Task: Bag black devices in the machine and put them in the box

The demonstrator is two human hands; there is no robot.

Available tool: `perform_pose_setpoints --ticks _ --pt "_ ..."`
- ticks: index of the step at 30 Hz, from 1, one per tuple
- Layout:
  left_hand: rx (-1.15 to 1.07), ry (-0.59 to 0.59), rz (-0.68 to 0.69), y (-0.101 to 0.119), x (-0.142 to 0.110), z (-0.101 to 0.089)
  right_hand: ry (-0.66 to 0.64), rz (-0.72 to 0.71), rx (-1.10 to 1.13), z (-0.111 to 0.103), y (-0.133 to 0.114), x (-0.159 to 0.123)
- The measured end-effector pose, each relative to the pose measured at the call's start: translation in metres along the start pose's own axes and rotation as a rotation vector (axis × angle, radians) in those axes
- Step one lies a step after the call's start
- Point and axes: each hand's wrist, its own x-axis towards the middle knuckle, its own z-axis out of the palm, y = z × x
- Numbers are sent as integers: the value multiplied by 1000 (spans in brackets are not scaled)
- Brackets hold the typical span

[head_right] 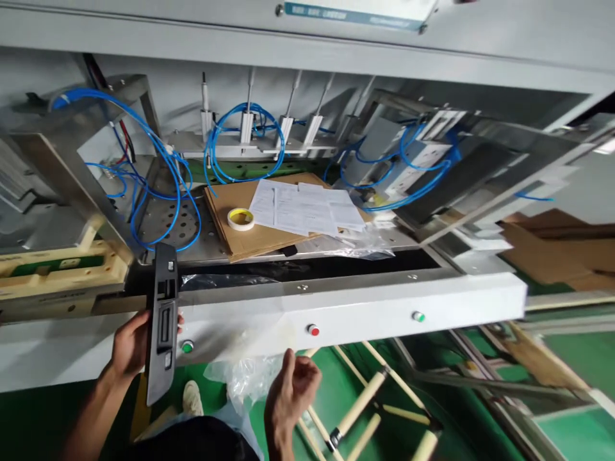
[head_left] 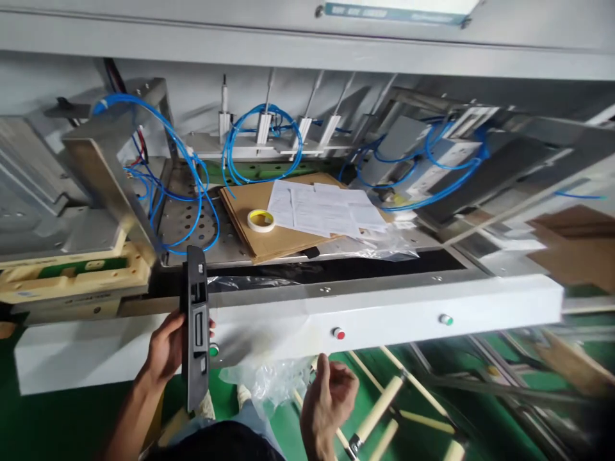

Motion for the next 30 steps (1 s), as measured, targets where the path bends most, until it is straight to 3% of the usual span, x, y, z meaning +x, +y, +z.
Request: perform_pose_setpoints --ticks 2,6,7,9,12,15,21,25,30 --pt "-21 -35 38 -5 -10 -4 -268 -168 -98 10 -19 -11" --pt "46 -63 189 -16 -25 -7 -1110 -424 -141 55 -55 -41" --pt "62 -55 223 -17 -27 -10 -1249 -469 -143 68 -61 -49" --pt "97 -22 277 -12 -31 -20 -1410 -532 -163 92 -68 -63" --pt "178 101 321 3 -38 -48 -1462 -674 -227 130 -71 -78" --pt "210 299 354 15 -51 -86 -1418 -936 -307 179 -73 -94" --pt "343 624 429 0 -79 -151 -1217 -1395 -467 292 -86 -140" --pt "470 666 449 -17 -82 -168 -1149 -1531 -551 349 -98 -165" --pt "587 606 443 -28 -72 -170 -1131 -1510 -566 400 -106 -176"
